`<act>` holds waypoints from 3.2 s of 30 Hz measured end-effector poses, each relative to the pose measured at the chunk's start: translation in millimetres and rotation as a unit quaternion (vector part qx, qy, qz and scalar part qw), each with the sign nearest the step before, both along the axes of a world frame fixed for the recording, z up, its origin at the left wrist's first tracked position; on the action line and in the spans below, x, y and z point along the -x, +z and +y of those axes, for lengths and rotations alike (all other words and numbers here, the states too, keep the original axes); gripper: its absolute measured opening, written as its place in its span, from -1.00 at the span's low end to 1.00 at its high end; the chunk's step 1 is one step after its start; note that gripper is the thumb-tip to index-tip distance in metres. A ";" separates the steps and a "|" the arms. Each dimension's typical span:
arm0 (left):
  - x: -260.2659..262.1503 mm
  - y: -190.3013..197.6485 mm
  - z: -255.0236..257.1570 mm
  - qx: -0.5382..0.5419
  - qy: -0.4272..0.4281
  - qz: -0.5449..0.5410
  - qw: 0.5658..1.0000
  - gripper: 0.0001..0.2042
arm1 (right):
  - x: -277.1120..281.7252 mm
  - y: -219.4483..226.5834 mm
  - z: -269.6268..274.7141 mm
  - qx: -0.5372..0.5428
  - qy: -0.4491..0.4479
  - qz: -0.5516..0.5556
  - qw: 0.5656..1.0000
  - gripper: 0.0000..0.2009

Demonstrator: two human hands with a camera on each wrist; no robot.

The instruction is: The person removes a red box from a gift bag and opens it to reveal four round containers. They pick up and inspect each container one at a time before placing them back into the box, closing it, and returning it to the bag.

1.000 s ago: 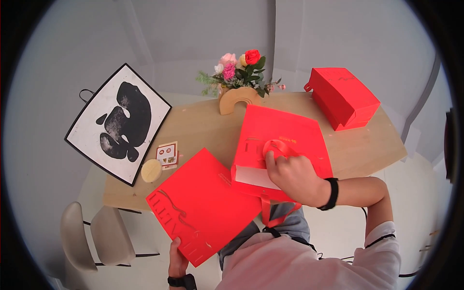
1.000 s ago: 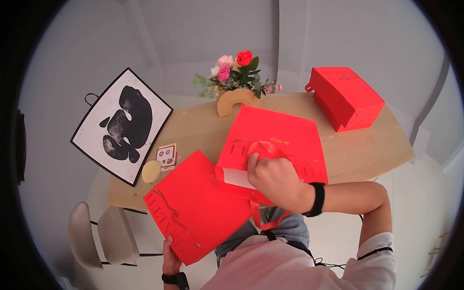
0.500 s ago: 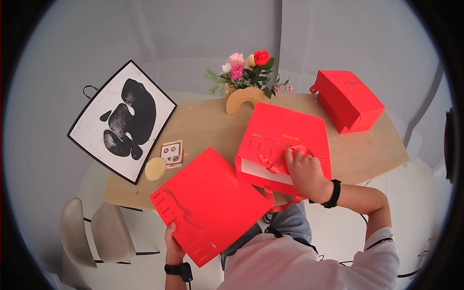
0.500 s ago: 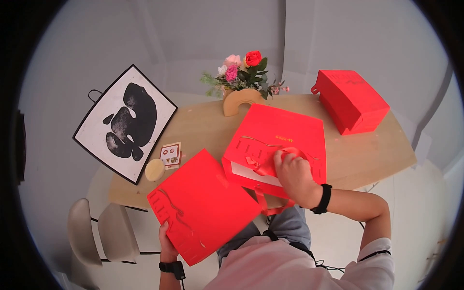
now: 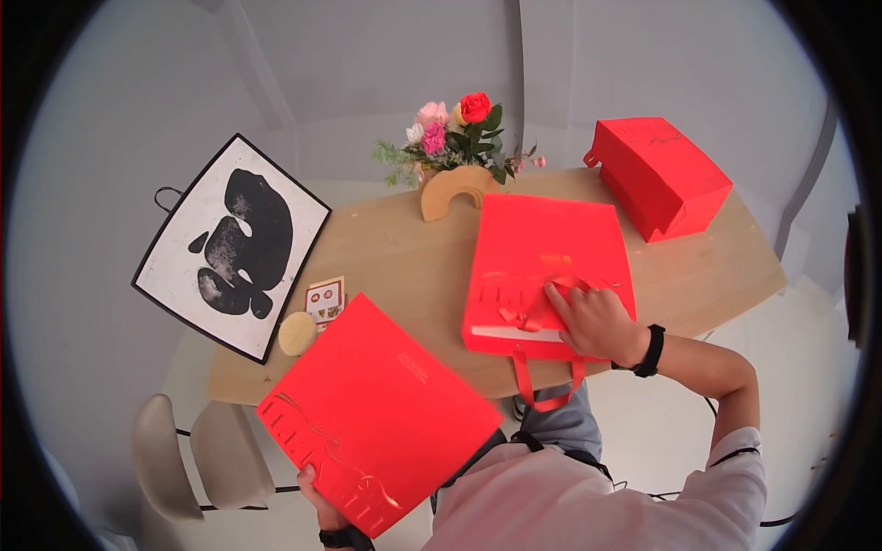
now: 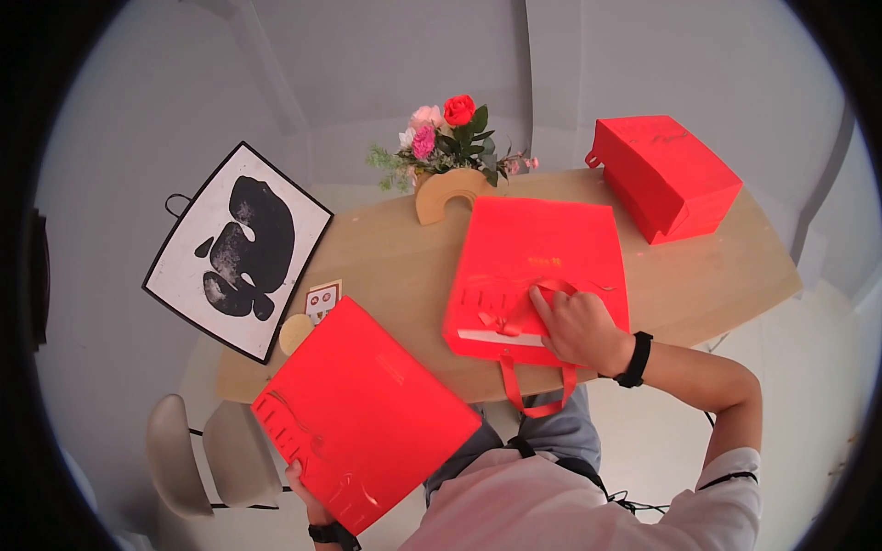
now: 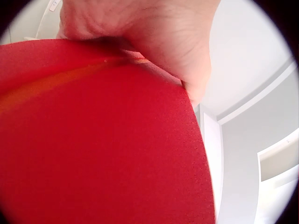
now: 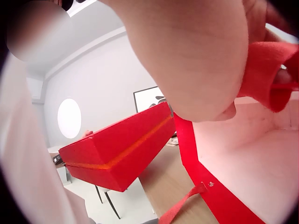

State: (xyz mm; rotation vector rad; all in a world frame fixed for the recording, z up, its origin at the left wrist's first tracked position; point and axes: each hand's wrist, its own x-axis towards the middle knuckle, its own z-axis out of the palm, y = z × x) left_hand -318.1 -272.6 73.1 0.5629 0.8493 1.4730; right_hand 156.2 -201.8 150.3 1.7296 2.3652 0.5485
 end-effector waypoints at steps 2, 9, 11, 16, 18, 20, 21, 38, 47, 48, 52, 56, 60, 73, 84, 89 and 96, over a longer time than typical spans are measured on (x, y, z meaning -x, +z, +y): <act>6.4 -3.3 -1.9 -0.024 0.012 -0.004 1.000 -0.28 | 4.1 2.6 11.6 0.001 0.010 0.044 0.999 -0.34; 15.6 -23.7 -9.7 -0.049 -0.019 -0.050 0.997 -0.28 | 37.9 12.2 51.8 -0.066 0.095 0.088 0.989 -0.59; -3.1 -3.8 -12.1 -0.024 -0.031 -0.041 0.998 -0.29 | 47.3 16.4 60.1 -0.091 0.121 0.102 0.983 -0.79; -24.9 4.3 -3.2 0.022 -0.064 -0.031 0.997 -0.30 | 64.0 25.6 61.1 -0.049 0.106 0.104 0.988 -0.82; -36.6 11.7 1.2 0.024 -0.067 -0.043 0.996 -0.31 | 65.1 27.0 59.6 -0.036 0.105 0.089 0.990 -0.82; -43.8 16.5 5.9 0.029 -0.063 -0.027 0.997 -0.31 | 67.2 29.6 54.6 0.021 0.104 0.073 0.992 -0.82; -44.6 17.6 6.5 0.032 -0.058 -0.010 0.998 -0.30 | 69.9 30.9 51.7 0.023 0.104 0.073 0.992 -0.82; -56.7 0.9 23.2 0.021 -0.060 -0.018 0.998 -0.31 | 86.1 63.0 31.0 0.227 0.063 0.092 0.968 -0.21; -59.4 -8.4 33.0 0.015 -0.064 -0.014 0.998 -0.34 | 63.7 54.3 13.0 0.230 0.108 0.155 0.955 -0.09; -60.9 -8.9 33.9 0.009 -0.064 -0.020 0.998 -0.34 | 60.8 50.9 11.7 0.231 0.106 0.156 0.955 -0.09; -63.9 -10.6 37.8 0.008 -0.061 -0.019 0.998 -0.33 | 59.0 42.4 12.3 0.200 0.140 0.242 0.939 -0.03; -68.6 -12.2 39.7 0.017 -0.070 -0.036 0.997 -0.34 | 64.3 43.7 13.7 0.243 0.130 0.285 0.918 -0.07; -76.3 -11.3 41.6 0.029 -0.070 -0.064 0.995 -0.35 | 64.7 36.9 19.3 0.257 0.176 0.300 0.902 -0.15; -88.5 -18.2 48.5 0.033 -0.082 -0.025 0.996 -0.34 | 45.2 24.2 32.6 0.181 0.213 0.473 0.836 -0.53; -84.9 -17.1 52.4 0.015 -0.087 0.006 0.996 -0.37 | -124.6 3.1 118.3 0.228 -0.154 0.650 0.708 -0.37; -102.0 -4.3 59.1 0.018 -0.090 0.003 0.996 -0.36 | -120.9 -12.7 112.4 0.373 -0.254 0.673 0.586 -0.29; -107.6 6.7 75.0 0.027 -0.131 0.024 0.991 -0.34 | -85.7 -23.8 77.0 0.447 -0.195 0.624 0.611 -0.23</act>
